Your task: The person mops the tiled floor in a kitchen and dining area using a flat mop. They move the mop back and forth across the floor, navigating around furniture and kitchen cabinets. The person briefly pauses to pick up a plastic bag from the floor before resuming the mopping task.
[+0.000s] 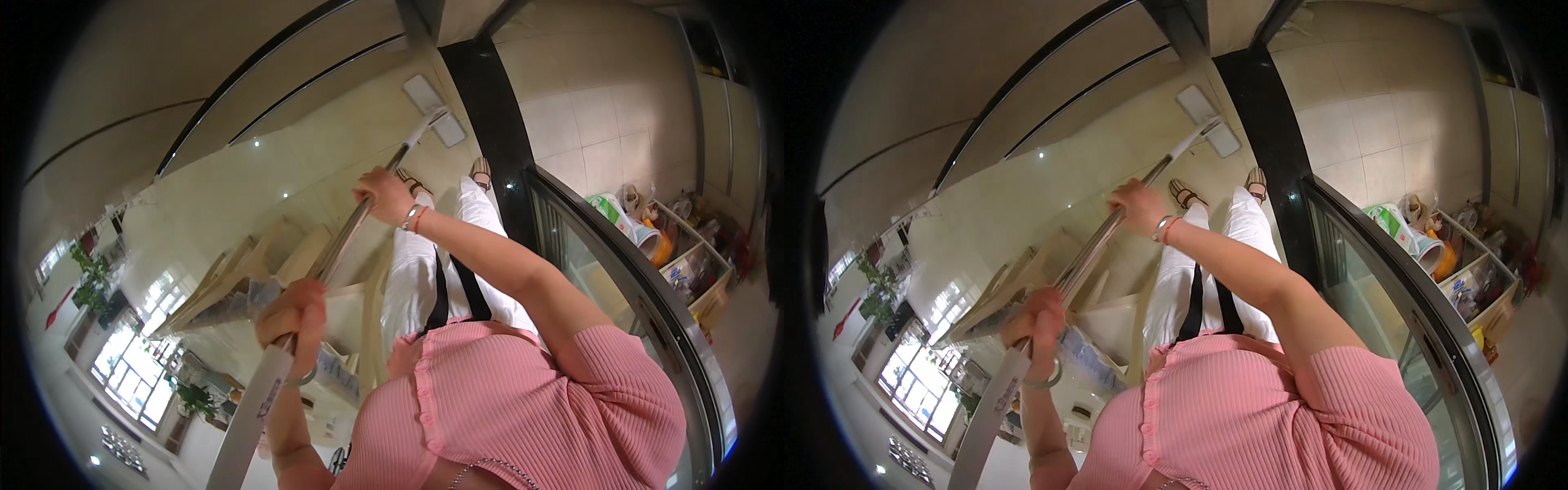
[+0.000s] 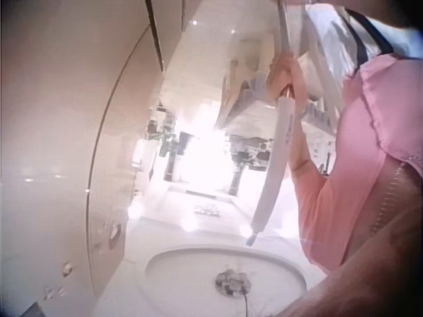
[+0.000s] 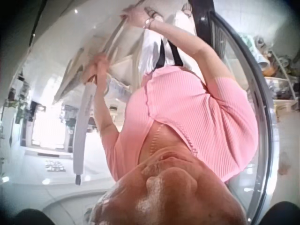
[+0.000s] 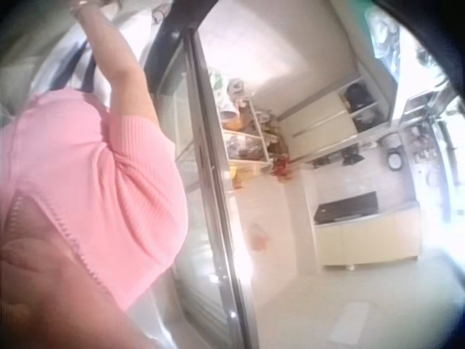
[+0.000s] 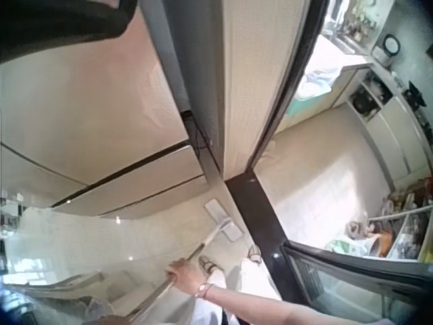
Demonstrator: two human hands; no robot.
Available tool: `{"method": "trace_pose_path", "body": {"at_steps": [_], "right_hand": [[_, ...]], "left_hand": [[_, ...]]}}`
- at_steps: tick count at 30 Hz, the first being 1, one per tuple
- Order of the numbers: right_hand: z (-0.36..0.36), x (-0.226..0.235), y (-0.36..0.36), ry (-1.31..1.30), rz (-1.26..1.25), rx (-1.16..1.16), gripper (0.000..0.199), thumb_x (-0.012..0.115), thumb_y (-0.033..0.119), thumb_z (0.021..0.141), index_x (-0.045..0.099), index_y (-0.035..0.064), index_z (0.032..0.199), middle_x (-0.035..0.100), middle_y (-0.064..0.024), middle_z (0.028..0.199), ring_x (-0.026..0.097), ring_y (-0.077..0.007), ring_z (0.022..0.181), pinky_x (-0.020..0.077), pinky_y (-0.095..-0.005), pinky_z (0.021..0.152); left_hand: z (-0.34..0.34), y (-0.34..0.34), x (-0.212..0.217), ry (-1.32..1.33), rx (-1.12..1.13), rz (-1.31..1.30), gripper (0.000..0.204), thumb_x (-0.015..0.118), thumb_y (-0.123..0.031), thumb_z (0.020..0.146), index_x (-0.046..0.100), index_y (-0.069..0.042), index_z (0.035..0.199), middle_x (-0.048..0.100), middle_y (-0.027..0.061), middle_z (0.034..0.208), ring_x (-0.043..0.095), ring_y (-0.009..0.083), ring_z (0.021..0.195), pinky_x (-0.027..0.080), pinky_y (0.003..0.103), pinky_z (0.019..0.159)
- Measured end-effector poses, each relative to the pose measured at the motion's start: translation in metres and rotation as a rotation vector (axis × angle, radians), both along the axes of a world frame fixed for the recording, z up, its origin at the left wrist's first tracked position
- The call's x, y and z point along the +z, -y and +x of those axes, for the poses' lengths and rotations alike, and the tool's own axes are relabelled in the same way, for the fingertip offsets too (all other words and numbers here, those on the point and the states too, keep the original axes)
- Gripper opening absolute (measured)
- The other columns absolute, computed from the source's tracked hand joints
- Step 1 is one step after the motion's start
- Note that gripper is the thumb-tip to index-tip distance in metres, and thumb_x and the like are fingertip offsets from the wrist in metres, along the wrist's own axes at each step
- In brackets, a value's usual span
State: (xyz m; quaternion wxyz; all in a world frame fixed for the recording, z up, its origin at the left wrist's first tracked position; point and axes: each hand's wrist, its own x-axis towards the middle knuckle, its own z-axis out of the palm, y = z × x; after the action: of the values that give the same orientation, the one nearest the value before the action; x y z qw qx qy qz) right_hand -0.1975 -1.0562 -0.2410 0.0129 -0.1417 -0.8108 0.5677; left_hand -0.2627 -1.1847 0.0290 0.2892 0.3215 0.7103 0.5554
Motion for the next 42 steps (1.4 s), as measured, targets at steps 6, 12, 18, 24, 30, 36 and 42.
{"method": "trace_pose_path", "body": {"at_steps": [6, 12, 18, 24, 30, 36, 42], "right_hand": [[-0.03, 0.005, 0.043, 0.102, -0.064, 0.307, 0.014, 0.069, 0.025, 0.077, 0.065, 0.0126, 0.083, 0.064, -0.0067, 0.088, 0.06, -0.0285, 0.093, 0.0505, -0.0403, 0.077], [-0.017, 0.018, 0.003, 0.182, 0.046, 0.508, 0.018, 0.067, 0.027, 0.076, 0.067, 0.0131, 0.087, 0.064, -0.0094, 0.092, 0.063, -0.0283, 0.094, 0.0519, -0.0424, 0.074], [0.044, 0.005, -0.066, 0.175, 0.135, 0.331, 0.013, 0.068, 0.02, 0.073, 0.068, 0.0145, 0.084, 0.066, -0.0075, 0.087, 0.064, -0.0291, 0.088, 0.0529, -0.0423, 0.07], [0.102, -0.047, -0.176, 0.302, 0.369, 0.01, 0.007, 0.067, 0.014, 0.072, 0.064, 0.0122, 0.078, 0.062, -0.007, 0.079, 0.063, -0.0297, 0.082, 0.0528, -0.0415, 0.068], [0.097, -0.081, -0.204, 0.335, 0.429, -0.041, 0.003, 0.06, 0.006, 0.074, 0.06, 0.0081, 0.076, 0.06, -0.0074, 0.078, 0.058, -0.0289, 0.084, 0.0503, -0.0378, 0.072], [0.021, -0.066, -0.117, 0.25, 0.32, -0.011, 0.008, 0.057, 0.003, 0.073, 0.062, 0.0079, 0.077, 0.064, -0.01, 0.083, 0.058, -0.0309, 0.087, 0.0499, -0.0402, 0.074], [-0.054, -0.058, -0.029, 0.203, 0.218, 0.069, 0.007, 0.058, 0.006, 0.074, 0.063, 0.0098, 0.076, 0.064, -0.0077, 0.08, 0.057, -0.0302, 0.083, 0.049, -0.0422, 0.072]], "left_hand": [[-0.003, 0.029, 0.024, -0.049, 0.023, -0.048, 0.035, 0.059, 0.005, 0.083, 0.038, -0.004, 0.057, 0.054, 0.0093, 0.059, 0.051, 0.0223, 0.056, 0.052, 0.043, 0.069], [0.007, 0.024, 0.002, -0.045, -0.087, 0.113, 0.027, 0.063, 0.008, 0.068, 0.041, -0.004, 0.057, 0.054, 0.0089, 0.06, 0.051, 0.0237, 0.054, 0.052, 0.045, 0.067], [0.039, -0.022, -0.023, -0.006, -0.069, 0.243, 0.022, 0.063, 0.009, 0.064, 0.046, -0.003, 0.062, 0.052, 0.0097, 0.061, 0.052, 0.0259, 0.055, 0.051, 0.043, 0.065], [0.056, -0.103, -0.125, 0.119, -0.114, 0.403, 0.024, 0.059, 0.013, 0.07, 0.043, -0.003, 0.063, 0.05, 0.0062, 0.064, 0.052, 0.0229, 0.058, 0.05, 0.04, 0.07], [0.02, -0.116, -0.163, 0.328, -0.353, 0.341, 0.025, 0.059, 0.004, 0.082, 0.045, -0.006, 0.064, 0.051, 0.0013, 0.066, 0.052, 0.0168, 0.065, 0.045, 0.038, 0.09], [-0.039, -0.041, -0.124, 0.239, -0.173, 0.295, 0.051, 0.049, -0.032, 0.098, 0.035, -0.007, 0.056, 0.038, 0.0003, 0.055, 0.036, 0.0165, 0.052, 0.038, 0.034, 0.069], [-0.084, 0.035, -0.083, 0.168, 0.036, 0.17, 0.035, 0.055, 0.004, 0.088, 0.036, -0.003, 0.059, 0.045, 0.0047, 0.058, 0.045, 0.0181, 0.056, 0.048, 0.04, 0.084]]}}
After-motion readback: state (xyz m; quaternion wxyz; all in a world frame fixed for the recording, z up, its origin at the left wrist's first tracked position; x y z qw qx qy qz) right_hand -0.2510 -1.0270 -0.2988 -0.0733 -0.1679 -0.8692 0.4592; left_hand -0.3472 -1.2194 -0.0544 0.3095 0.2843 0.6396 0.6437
